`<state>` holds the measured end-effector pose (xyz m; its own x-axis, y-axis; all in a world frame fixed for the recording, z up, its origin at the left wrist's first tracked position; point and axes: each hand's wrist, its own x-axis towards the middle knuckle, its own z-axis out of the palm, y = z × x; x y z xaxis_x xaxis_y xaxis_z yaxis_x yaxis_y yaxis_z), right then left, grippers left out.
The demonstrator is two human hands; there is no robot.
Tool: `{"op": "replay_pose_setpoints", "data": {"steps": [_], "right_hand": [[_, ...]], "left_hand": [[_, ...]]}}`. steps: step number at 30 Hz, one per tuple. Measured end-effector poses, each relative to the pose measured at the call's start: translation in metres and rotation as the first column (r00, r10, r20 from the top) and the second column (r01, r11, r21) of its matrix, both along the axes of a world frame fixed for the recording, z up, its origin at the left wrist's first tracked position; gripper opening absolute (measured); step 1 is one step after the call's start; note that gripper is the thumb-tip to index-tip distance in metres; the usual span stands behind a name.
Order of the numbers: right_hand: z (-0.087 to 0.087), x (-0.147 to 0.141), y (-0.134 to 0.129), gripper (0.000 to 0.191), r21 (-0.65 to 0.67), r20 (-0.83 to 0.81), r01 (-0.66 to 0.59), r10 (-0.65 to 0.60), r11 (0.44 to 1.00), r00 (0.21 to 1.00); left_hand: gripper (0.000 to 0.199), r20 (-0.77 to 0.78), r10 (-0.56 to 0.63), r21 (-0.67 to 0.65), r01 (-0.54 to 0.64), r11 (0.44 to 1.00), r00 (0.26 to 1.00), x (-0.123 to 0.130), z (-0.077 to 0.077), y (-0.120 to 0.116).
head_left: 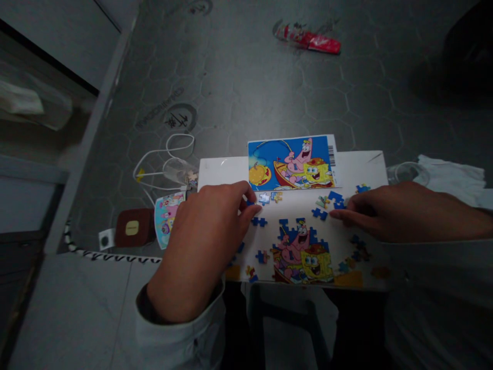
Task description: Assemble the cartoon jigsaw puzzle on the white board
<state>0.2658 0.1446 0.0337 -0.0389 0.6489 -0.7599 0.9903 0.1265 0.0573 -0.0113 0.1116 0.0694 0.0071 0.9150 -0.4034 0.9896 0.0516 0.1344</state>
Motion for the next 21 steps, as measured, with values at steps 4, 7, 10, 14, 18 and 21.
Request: {"op": "replay_pose_setpoints", "data": {"steps": [4, 7, 10, 14, 18, 21], "right_hand": [[0.008, 0.002, 0.0, 0.055, 0.059, -0.028, 0.061, -0.06, 0.996, 0.998], [0.016, 0.004, 0.001, 0.052, 0.076, -0.009, 0.142, -0.142, 0.987, 0.99], [0.017, 0.009, 0.002, 0.05, 0.092, 0.022, 0.182, -0.185, 0.979, 0.983], [0.015, 0.012, 0.0, 0.049, 0.102, 0.031, 0.176, -0.18, 0.979, 0.983], [0.016, 0.013, 0.0, 0.057, 0.152, 0.031, 0.166, -0.173, 0.974, 0.984], [0.017, 0.017, 0.001, 0.062, 0.188, 0.01, 0.17, -0.175, 0.967, 0.985]], "left_hand": [[0.011, 0.007, -0.001, -0.004, 0.001, 1.0, 1.0, 0.0, -0.001, -0.002], [0.01, 0.007, -0.012, 0.019, 0.012, 1.0, 1.0, -0.001, -0.001, -0.003], [0.011, 0.032, -0.018, 0.059, 0.016, 0.998, 0.999, -0.001, 0.0, -0.003], [0.013, 0.179, 0.012, 0.247, -0.056, 0.967, 0.984, 0.0, 0.007, -0.004], [0.03, 0.342, -0.002, 0.512, -0.185, 0.839, 0.94, 0.001, 0.016, -0.008], [0.031, 0.348, 0.001, 0.556, -0.207, 0.805, 0.938, 0.0, 0.015, -0.01]]}}
